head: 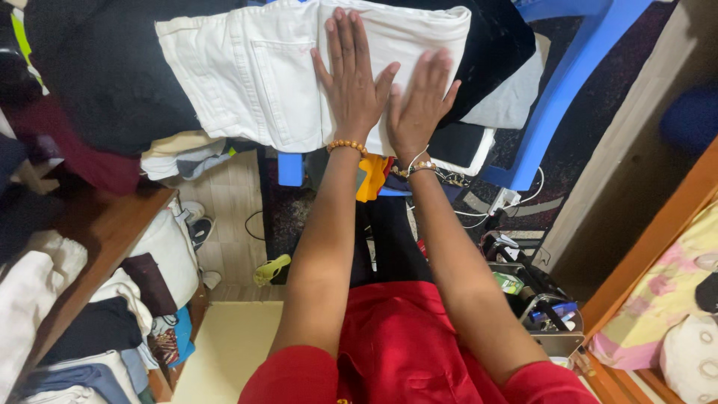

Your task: The person picks up a white garment from a pile on a chair, unfolds it on a flat surface, smooths it with their hands, and then folds it into a compact rectangular shape.

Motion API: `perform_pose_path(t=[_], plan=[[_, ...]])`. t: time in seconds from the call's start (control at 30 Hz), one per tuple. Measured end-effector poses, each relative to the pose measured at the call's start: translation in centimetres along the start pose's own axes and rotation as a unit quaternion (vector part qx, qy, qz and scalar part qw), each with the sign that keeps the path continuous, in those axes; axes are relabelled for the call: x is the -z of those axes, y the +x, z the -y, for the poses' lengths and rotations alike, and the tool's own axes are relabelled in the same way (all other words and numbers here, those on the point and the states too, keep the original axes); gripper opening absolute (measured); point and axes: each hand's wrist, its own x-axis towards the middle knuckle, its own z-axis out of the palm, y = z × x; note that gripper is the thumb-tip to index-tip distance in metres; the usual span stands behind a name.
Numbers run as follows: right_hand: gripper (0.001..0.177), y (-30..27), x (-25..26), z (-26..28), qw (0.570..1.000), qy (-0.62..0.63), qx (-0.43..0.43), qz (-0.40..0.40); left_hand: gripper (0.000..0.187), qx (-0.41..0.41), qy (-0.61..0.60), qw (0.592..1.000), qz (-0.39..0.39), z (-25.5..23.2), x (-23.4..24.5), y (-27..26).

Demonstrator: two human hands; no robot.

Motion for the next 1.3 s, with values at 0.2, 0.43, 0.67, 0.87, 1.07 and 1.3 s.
perform_pose_path(t=[0.2,0.43,0.67,0.87,1.07,1.3], plan=[[0.074,0.6,0.8,0.8,0.993,0.083,-0.025,-0.076,0.093,0.007,-0.026,0.999,0.019,0.0,0.0,0.3],[0.092,1.3,3.1,-0.7,0.968,0.225,-0.056,-0.095,0.088,-0.050,-0.079,0.996,0.010,3.0,0.3,0.1],[0.063,2.6,5.8,-1.5,0.941,0.303,-0.148,-0.032,0.087,0.152,-0.088,0.969,-0.173,16.7,-4.0,-0.6],[0.053,3.8,8.7,-0.6,0.889,0.413,-0.188,0.066,0.077,0.118,-0.225,0.918,-0.305,23.9,-8.2,-2.3],[0.055,4.1,9.1,-0.6,0.849,0.503,-0.137,0.086,0.069,0.137,-0.384,0.877,-0.255,27.5,-6.2,1.2],[0.062,3.6,10.1,0.2,0.818,0.555,-0.113,0.098,0.051,0.109,-0.408,0.890,-0.172,26.7,-1.0,1.6]])
